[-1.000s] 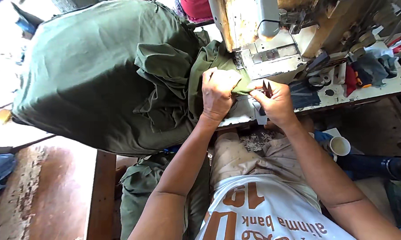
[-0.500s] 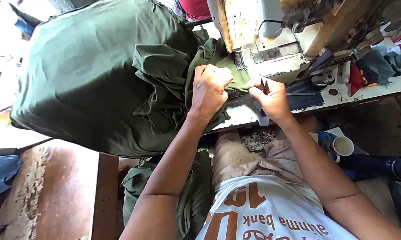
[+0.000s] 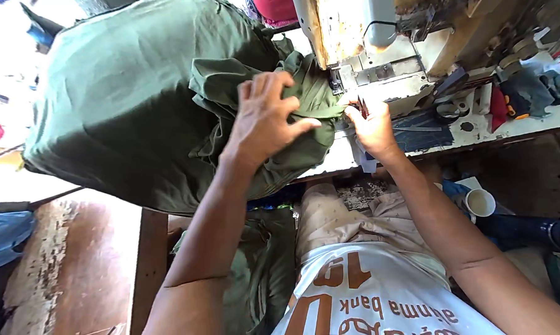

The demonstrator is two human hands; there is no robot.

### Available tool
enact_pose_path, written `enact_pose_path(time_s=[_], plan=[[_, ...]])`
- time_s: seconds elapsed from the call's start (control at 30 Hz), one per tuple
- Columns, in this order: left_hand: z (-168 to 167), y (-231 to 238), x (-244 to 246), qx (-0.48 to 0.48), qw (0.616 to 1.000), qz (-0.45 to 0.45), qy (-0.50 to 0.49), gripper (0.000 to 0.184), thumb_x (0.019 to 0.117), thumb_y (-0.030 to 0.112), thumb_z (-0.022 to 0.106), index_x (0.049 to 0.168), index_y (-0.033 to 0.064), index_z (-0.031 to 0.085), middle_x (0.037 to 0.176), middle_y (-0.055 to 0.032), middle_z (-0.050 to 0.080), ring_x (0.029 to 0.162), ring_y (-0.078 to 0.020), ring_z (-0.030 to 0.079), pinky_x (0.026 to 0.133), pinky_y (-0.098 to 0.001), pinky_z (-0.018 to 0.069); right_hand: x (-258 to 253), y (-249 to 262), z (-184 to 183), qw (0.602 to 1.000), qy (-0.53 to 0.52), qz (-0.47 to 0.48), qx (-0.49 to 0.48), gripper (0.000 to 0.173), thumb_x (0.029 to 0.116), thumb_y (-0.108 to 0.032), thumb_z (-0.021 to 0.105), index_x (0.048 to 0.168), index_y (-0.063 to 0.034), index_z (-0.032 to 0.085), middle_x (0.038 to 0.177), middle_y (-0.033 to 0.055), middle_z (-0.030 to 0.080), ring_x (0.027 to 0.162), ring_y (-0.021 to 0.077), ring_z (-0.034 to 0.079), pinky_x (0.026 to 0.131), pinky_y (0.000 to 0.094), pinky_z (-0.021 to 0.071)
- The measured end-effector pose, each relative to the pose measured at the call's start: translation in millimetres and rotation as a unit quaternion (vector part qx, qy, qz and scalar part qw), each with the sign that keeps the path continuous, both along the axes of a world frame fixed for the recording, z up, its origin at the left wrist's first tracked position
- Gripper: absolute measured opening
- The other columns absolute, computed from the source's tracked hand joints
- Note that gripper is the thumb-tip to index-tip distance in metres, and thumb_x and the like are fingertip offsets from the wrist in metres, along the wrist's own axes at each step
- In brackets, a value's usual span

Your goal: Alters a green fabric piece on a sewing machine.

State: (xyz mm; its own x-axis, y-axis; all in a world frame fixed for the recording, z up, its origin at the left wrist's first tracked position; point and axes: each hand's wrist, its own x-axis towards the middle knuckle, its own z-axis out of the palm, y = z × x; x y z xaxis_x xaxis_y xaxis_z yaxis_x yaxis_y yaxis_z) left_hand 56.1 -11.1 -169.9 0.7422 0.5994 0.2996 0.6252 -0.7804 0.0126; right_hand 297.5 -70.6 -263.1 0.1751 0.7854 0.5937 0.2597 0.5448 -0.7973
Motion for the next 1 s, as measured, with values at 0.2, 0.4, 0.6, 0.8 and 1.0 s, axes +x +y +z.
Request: enact_pose_path(time_s=[0.2, 0.4, 0.6, 0.8, 1.0], plan=[[34, -18, -32, -0.012, 0.99, -0.063, -0.126, 0.04, 0.0892, 0.046, 0.077, 0.087, 0.0076, 0.07, 0.147, -0.0161, 0.052, 0.142, -0.0344, 0.042, 0.118, -0.0527, 0.0358, 8, -6, 15, 0.993, -0.111, 0.019, -0.034, 0.014, 0.1002, -0.006, 0.061, 0.108, -0.0031, 0.072, 0.1, 0.0071, 0.072, 0.089, 0.0107, 0.068, 0.082, 0.0294, 0.0578], [-27, -84, 5, -0.102, 0.944, -0.235, -0.207, 0.026, 0.0904, 0.024, 0.079, 0.076, 0.0071, 0.065, 0.102, -0.0092, 0.072, 0.1, -0.0217, 0.07, 0.086, -0.0399, 0.0605, 19, -83, 18, 0.966, -0.214, 0.133, -0.055, 0.012, 0.0966, -0.003, 0.065, 0.106, -0.0052, 0.073, 0.108, 0.0049, 0.071, 0.1, 0.0124, 0.068, 0.091, 0.033, 0.0593], [-110, -97, 42, 0.044, 0.954, -0.146, -0.259, 0.047, 0.0815, 0.046, 0.085, 0.113, 0.0128, 0.073, 0.101, -0.0086, 0.066, 0.094, -0.023, 0.06, 0.091, -0.0427, 0.0457, 8, -130, -20, 0.978, -0.188, 0.058, -0.071, 0.015, 0.0989, -0.005, 0.065, 0.11, -0.0043, 0.074, 0.117, 0.0067, 0.07, 0.109, 0.0136, 0.068, 0.094, 0.0323, 0.0603], [-126, -67, 57, 0.158, 0.96, -0.006, -0.232, 0.043, 0.0949, 0.019, 0.063, 0.138, 0.0218, 0.064, 0.144, -0.0142, 0.056, 0.139, -0.0353, 0.048, 0.12, -0.0621, 0.0256, 4, -137, -9, 0.993, -0.081, 0.045, -0.074, 0.014, 0.0945, 0.001, 0.069, 0.109, 0.0008, 0.072, 0.114, 0.0093, 0.07, 0.104, 0.0152, 0.069, 0.09, 0.0309, 0.0616], [-91, -65, 39, 0.132, 0.981, 0.003, -0.139, 0.024, 0.0948, 0.007, 0.061, 0.106, 0.0198, 0.078, 0.135, -0.004, 0.067, 0.131, -0.0289, 0.058, 0.114, -0.0586, 0.0335, 6, -140, -10, 0.994, -0.043, 0.044, -0.089, 0.014, 0.0952, -0.001, 0.069, 0.109, -0.0005, 0.073, 0.114, 0.0079, 0.071, 0.102, 0.0142, 0.069, 0.086, 0.0292, 0.0619]])
